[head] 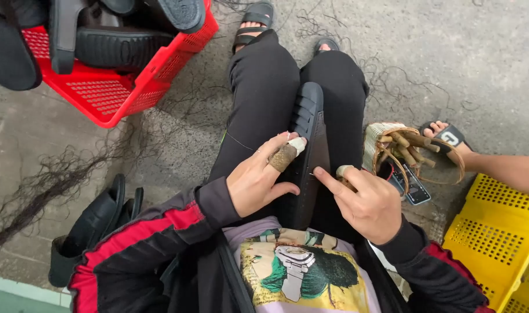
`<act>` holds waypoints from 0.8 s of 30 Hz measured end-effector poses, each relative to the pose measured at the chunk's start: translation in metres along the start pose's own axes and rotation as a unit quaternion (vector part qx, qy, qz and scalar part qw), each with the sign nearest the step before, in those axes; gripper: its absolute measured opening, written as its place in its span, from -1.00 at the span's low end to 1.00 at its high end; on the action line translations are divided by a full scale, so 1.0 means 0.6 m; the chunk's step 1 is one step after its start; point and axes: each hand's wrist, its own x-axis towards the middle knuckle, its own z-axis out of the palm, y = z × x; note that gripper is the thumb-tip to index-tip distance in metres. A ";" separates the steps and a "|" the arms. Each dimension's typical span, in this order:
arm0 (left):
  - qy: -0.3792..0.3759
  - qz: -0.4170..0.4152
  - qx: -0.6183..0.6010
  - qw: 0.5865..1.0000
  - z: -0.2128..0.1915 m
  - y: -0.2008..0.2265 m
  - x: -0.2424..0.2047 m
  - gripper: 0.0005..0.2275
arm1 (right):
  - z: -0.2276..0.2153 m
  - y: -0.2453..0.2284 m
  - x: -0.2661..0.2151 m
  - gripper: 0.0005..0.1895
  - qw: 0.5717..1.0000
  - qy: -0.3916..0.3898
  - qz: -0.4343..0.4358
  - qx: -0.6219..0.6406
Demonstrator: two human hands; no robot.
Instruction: Hand-sewing the sole of a slipper to the upper part using a needle and thread.
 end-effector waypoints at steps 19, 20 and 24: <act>0.075 0.052 0.078 0.993 0.009 -0.010 -0.017 -0.46 | 0.010 -0.029 0.011 -0.60 0.990 0.002 0.048 0.132; 0.084 0.051 0.069 0.993 0.009 -0.008 -0.017 -0.52 | 0.005 -0.028 0.011 -0.61 0.986 -0.003 0.064 0.155; 0.048 0.013 0.065 0.997 -0.015 -0.002 -0.018 -0.73 | 0.013 -0.016 0.005 -0.64 0.981 -0.011 0.071 0.181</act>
